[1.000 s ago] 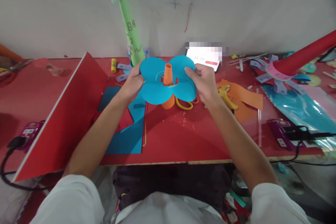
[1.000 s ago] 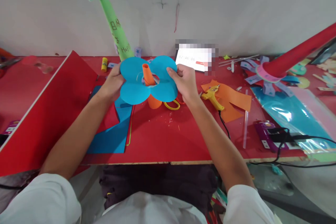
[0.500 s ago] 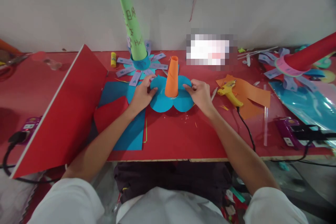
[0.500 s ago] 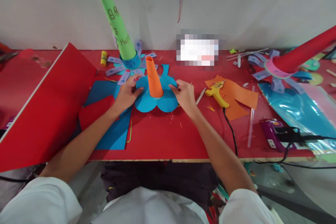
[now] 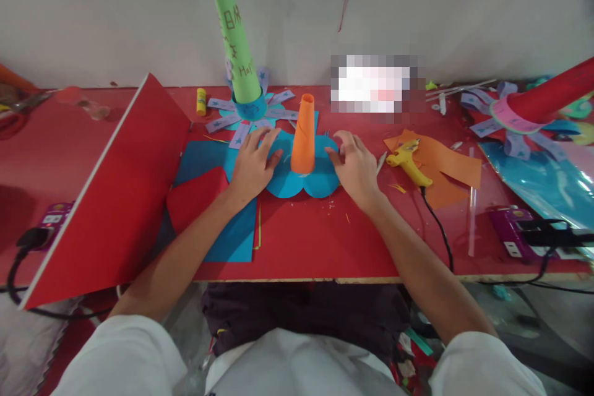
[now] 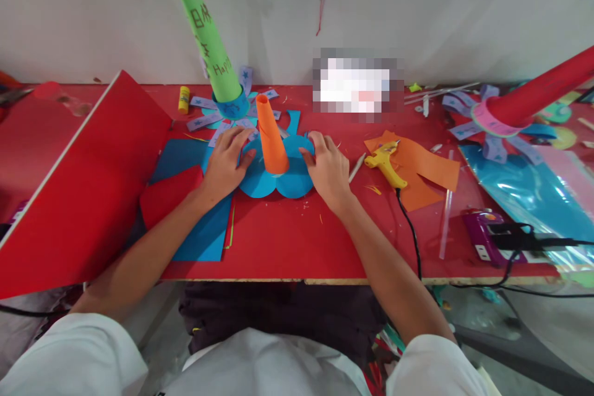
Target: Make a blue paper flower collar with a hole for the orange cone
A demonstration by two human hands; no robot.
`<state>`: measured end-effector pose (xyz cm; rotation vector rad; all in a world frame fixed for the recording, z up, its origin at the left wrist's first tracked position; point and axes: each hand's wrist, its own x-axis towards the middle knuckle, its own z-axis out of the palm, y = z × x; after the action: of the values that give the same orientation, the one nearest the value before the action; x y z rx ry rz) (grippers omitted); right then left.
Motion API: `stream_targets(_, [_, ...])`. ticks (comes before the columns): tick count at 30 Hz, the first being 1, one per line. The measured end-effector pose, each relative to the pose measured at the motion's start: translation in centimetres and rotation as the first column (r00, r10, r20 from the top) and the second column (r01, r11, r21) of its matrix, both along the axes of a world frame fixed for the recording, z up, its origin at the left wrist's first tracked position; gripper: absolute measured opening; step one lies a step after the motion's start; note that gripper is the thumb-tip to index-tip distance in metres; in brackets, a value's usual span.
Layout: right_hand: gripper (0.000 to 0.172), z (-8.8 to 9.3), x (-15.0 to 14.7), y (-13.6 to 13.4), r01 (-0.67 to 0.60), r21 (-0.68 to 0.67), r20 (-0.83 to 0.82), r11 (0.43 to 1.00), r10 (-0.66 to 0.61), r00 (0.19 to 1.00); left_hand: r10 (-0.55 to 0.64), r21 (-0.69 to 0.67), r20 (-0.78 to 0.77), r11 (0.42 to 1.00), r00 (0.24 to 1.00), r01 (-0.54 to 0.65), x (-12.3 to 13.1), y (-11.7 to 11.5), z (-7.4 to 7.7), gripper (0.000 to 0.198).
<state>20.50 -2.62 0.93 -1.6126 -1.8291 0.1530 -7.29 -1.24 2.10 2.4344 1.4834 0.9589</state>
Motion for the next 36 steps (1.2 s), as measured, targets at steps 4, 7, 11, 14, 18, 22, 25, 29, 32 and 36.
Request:
stream_targets(4, [0.053, 0.8, 0.2, -0.9, -0.296, 0.035, 0.019, 0.955, 0.295, 0.955, -0.187, -0.099, 0.038, 0.977, 0.982, 0.190, 0.1, -0.2, 0.6, 0.064])
stream_targets(7, [0.066, 0.3, -0.2, -1.1, -0.457, -0.089, 0.138, 0.885, 0.465, 0.875, -0.253, -0.200, -0.020, 0.949, 0.967, 0.244, 0.6, -0.4, 0.2, 0.069])
stream_targets(11, [0.076, -0.5, -0.8, -1.1, -0.489, -0.243, 0.246, 0.838, 0.540, 0.805, -0.290, -0.265, -0.107, 0.930, 0.951, 0.254, 1.0, -0.7, -0.5, 0.066])
stream_targets(14, [0.076, -0.6, -0.9, -1.1, -0.483, -0.279, 0.264, 0.830, 0.550, 0.793, -0.306, -0.277, -0.156, 0.926, 0.939, 0.255, 0.9, -0.8, -0.8, 0.065])
stream_targets(18, [0.076, -0.4, -0.8, -1.3, -0.476, -0.290, 0.281, 0.830, 0.549, 0.787, -0.309, -0.292, -0.197, 0.924, 0.930, 0.246, 0.7, -0.7, -0.8, 0.066])
stream_targets(22, [0.078, -0.5, -0.7, -1.3, -0.477, -0.293, 0.301, 0.828, 0.554, 0.777, -0.311, -0.309, -0.233, 0.922, 0.921, 0.234, 0.8, -0.8, -0.7, 0.068])
stream_targets(25, [0.078, -0.6, -0.7, -1.3, -0.479, -0.291, 0.296, 0.828, 0.554, 0.778, -0.314, -0.307, -0.239, 0.922, 0.919, 0.235, 0.8, -0.9, -0.6, 0.069])
stream_targets(29, [0.067, -0.4, -0.2, -1.2, -0.418, -0.196, 0.238, 0.887, 0.456, 0.857, -0.247, -0.213, -0.148, 0.954, 0.958, 0.213, 0.5, -0.7, -0.3, 0.068])
stream_targets(32, [0.051, -0.2, 0.5, -0.8, -0.264, -0.046, 0.124, 0.963, 0.268, 0.956, -0.188, -0.111, 0.036, 0.975, 0.982, 0.191, 0.5, -0.4, -0.2, 0.069])
stream_targets(36, [0.037, -0.3, 1.2, -0.4, -0.072, 0.025, 0.012, 0.997, 0.071, 0.997, -0.221, -0.100, 0.216, 0.964, 0.951, 0.247, 1.4, -0.5, -0.7, 0.074])
